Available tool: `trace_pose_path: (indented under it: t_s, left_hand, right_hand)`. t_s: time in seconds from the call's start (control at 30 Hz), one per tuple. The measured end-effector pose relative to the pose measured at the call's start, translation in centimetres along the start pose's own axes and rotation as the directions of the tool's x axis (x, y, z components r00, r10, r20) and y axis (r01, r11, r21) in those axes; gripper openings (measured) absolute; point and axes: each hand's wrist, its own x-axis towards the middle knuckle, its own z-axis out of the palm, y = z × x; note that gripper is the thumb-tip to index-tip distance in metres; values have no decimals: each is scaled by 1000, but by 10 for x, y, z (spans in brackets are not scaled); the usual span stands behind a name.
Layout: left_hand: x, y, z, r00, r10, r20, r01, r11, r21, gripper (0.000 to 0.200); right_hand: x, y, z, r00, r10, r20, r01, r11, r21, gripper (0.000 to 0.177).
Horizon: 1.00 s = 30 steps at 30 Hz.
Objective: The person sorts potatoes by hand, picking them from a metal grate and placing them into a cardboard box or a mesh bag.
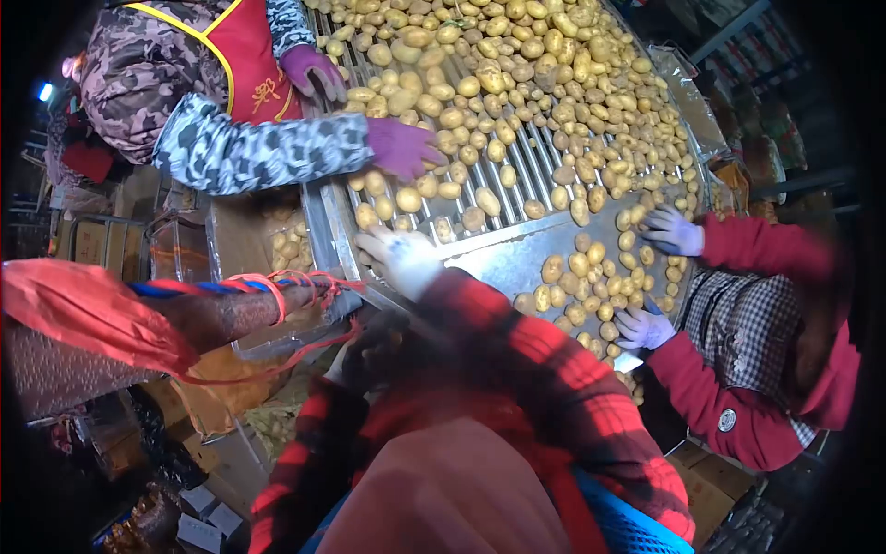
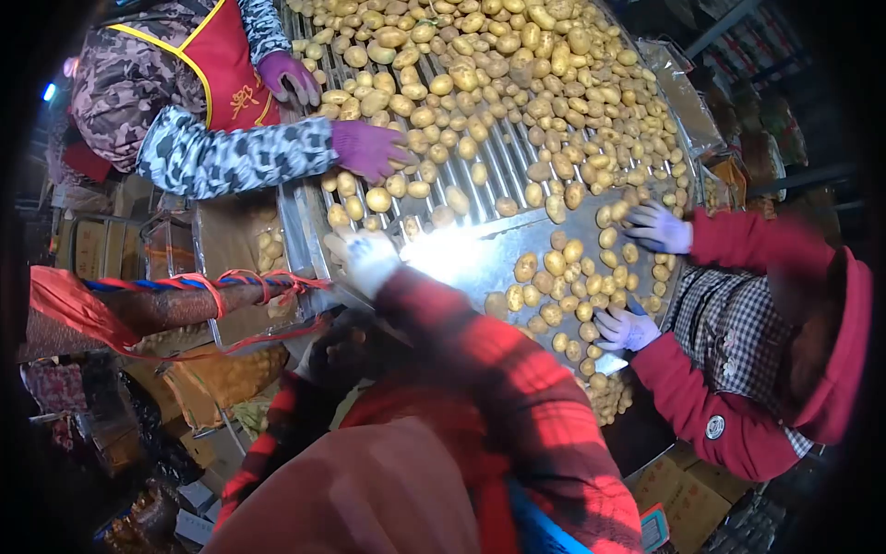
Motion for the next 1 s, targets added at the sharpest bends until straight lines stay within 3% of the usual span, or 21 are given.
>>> trace_pose_path:
  t_s: [0.03, 0.07, 0.17, 0.23, 0.33, 0.37, 0.4, 0.43, 0.47, 0.5, 0.53, 0.57, 0.63, 0.67, 0.73, 0.77, 0.83, 0.87, 0.9, 0.93, 1.0]
  left_hand:
    - [-4, 1, 2, 993, 119, -1, -119, 990, 74, 31]
    - [-9, 3, 3, 987, 162, -11, -160, 981, 114, 30]
    - [-30, -5, -17, 998, 60, -30, -64, 989, -130, 28]
    - [-41, -12, -35, 1000, 29, -1, -28, 938, -344, 27]
    - [-39, -30, -56, 999, -33, 27, 42, 800, -598, 27]
    - [-44, -31, -46, 999, -30, 30, 42, 800, -599, 27]
    - [-49, -23, -26, 984, 124, -129, -148, 971, -189, 29]
    - [-54, -21, -17, 924, 322, -207, -262, 926, 274, 31]
    - [-59, -24, -24, 924, 321, -206, -261, 926, 274, 31]
    - [-64, -26, -33, 971, 205, -124, -218, 971, -100, 31]
    - [-68, -32, -42, 992, 126, 1, -112, 883, -455, 32]
    - [-70, -42, -52, 992, 130, 2, -114, 881, -458, 32]
    - [-76, -61, -70, 942, 334, 15, -311, 894, -324, 33]
    - [-77, -68, -67, 941, 338, 10, -317, 892, -323, 33]
    - [-77, -82, -56, 769, 585, -257, -488, 798, 354, 33]
    - [-79, -85, -62, 766, 590, -255, -493, 794, 356, 33]
    - [-81, -96, -76, 603, 794, 83, -465, 265, 845, 32]
    - [-92, -82, -71, 597, 799, 78, -466, 266, 844, 32]
    - [-109, -64, -68, 867, 491, -80, -476, 865, 158, 32]
    - [-121, -50, -68, 982, 127, 137, -14, 783, -622, 33]
    - [-134, -51, -82, 977, 128, 171, 24, 728, -685, 33]
  right_hand:
    - [15, 15, 40, 999, -14, 51, 27, 959, -282, 25]
    - [39, 9, 54, 970, 168, 175, -74, 892, -447, 23]
    - [47, 11, 52, 947, 181, 267, -28, 870, -492, 22]
    - [41, 31, 49, 895, 263, 362, -116, 918, -380, 20]
    - [13, 25, 62, 912, 151, 382, 145, 752, -643, 23]
    - [11, 25, 67, 905, 237, 352, 26, 796, -604, 26]
    - [7, 26, 61, 910, 232, 344, 28, 793, -609, 26]
    - [-5, 27, 51, 937, 195, 290, -64, 911, -408, 30]
    - [-16, 26, 42, 958, 175, 228, -137, 975, -176, 34]
    - [-21, 18, 31, 931, 182, 315, -125, 973, -194, 45]
    - [-26, 10, 23, 931, 180, 318, -121, 973, -198, 45]
    - [-27, -6, 7, 907, 195, 374, -137, 975, -176, 45]
    - [-20, -12, 11, 850, 157, 503, -68, 979, -190, 48]
    - [-13, -15, 21, 791, 217, 572, -68, 961, -269, 51]
    - [-12, -17, 23, 771, 261, 580, -66, 940, -335, 55]
    - [-14, -27, 5, 758, 247, 603, -94, 957, -273, 54]
    - [-19, -17, -14, 699, 240, 673, -110, 967, -230, 44]
    - [-26, -5, -10, 798, 184, 574, -120, 982, -147, 32]
    - [-39, 3, -6, 818, 260, 513, -149, 957, -249, 29]
    - [-49, -7, -12, 834, 331, 441, -183, 920, -345, 29]
    - [-57, 14, -6, 796, 328, 509, -237, 942, -236, 31]
